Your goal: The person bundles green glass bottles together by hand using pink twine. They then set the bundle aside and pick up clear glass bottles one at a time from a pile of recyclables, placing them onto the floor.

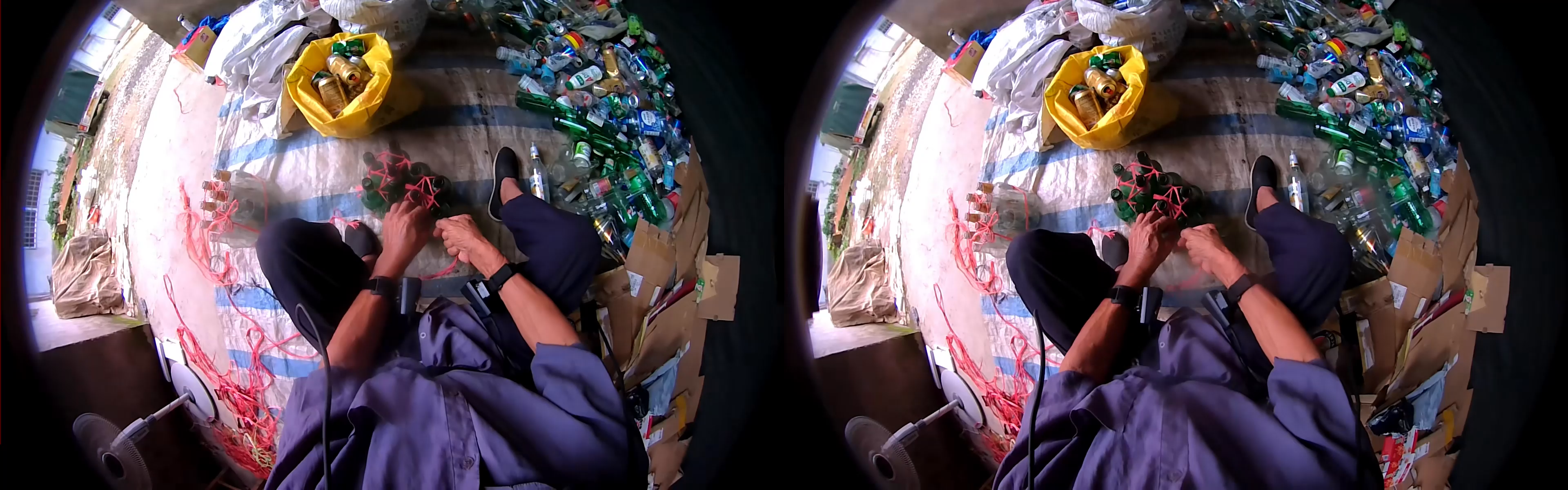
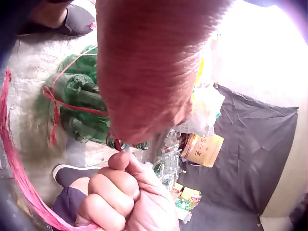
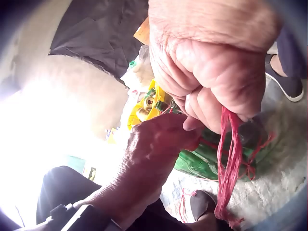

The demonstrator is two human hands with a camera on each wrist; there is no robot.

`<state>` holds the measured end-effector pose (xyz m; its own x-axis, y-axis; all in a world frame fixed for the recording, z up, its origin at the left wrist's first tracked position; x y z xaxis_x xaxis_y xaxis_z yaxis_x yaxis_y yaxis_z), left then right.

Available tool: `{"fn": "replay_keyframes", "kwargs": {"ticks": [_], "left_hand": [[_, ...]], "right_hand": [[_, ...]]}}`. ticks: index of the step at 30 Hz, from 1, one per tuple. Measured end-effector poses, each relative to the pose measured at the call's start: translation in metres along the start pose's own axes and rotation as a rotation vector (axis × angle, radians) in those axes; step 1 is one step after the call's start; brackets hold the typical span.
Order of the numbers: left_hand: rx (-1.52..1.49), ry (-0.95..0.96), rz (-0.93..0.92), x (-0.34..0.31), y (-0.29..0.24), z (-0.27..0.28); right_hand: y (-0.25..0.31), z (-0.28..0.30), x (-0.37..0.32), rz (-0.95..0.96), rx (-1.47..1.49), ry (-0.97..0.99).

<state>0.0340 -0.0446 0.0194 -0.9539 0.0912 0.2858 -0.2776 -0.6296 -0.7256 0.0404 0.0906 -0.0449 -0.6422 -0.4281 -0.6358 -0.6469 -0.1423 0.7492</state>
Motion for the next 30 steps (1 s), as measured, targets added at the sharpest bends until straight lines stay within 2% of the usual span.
{"fn": "replay_keyframes", "kwargs": {"ticks": [2,4,7,9,13,15,19,22,24,25,27,28,30], "left_hand": [[0.019,-0.01,0.035,0.002,-0.007,0.008],[0.071,0.016,-0.041,0.003,-0.012,0.01],[0.035,0.046,-0.016,0.002,-0.006,0.004],[0.033,0.034,-0.028,0.001,-0.01,0.004],[0.017,0.054,-0.018,0.0,-0.015,0.006],[0.057,0.044,-0.03,-0.001,-0.011,0.005],[-0.052,-0.045,-0.04,-0.004,-0.003,0.0],[0.074,-0.021,0.033,-0.004,0.001,-0.006],[0.069,-0.07,0.033,-0.006,0.0,-0.002],[0.069,-0.072,0.032,-0.007,-0.001,-0.002],[0.012,-0.085,0.057,-0.009,0.004,-0.001],[0.013,-0.086,0.056,-0.009,0.01,-0.004],[-0.043,-0.085,0.054,-0.008,0.02,-0.009]], "right_hand": [[-0.001,-0.001,0.0,0.0,0.022,0.009],[0.0,-0.002,0.002,0.001,0.044,0.02],[-0.001,-0.006,0.002,-0.073,0.122,0.029],[0.004,-0.006,0.001,-0.052,0.007,-0.014],[0.011,-0.019,-0.001,0.11,0.085,0.072],[0.012,-0.011,-0.003,0.042,-0.274,-0.124],[0.022,-0.011,-0.02,0.077,-0.363,-0.191],[0.024,-0.008,-0.027,0.159,-0.358,-0.172],[0.022,0.004,-0.024,0.22,-0.514,-0.338],[0.015,0.006,-0.019,0.221,-0.515,-0.338],[0.023,0.007,-0.017,0.414,-0.733,-0.416],[0.021,0.008,-0.015,0.415,-0.733,-0.416],[0.03,0.001,-0.018,0.545,-0.821,-0.421]]}}
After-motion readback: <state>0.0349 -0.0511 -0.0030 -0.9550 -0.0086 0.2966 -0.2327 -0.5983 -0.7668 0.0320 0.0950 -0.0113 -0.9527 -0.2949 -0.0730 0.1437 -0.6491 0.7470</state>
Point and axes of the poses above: each hand's wrist, its own x-axis towards the middle knuckle, its own z-axis out of the back of the hand, y = z × x, the point moved 8 cm from there along x, towards the middle knuckle, and after that the axes turned 14 degrees about -x, right-handed, at the moved point
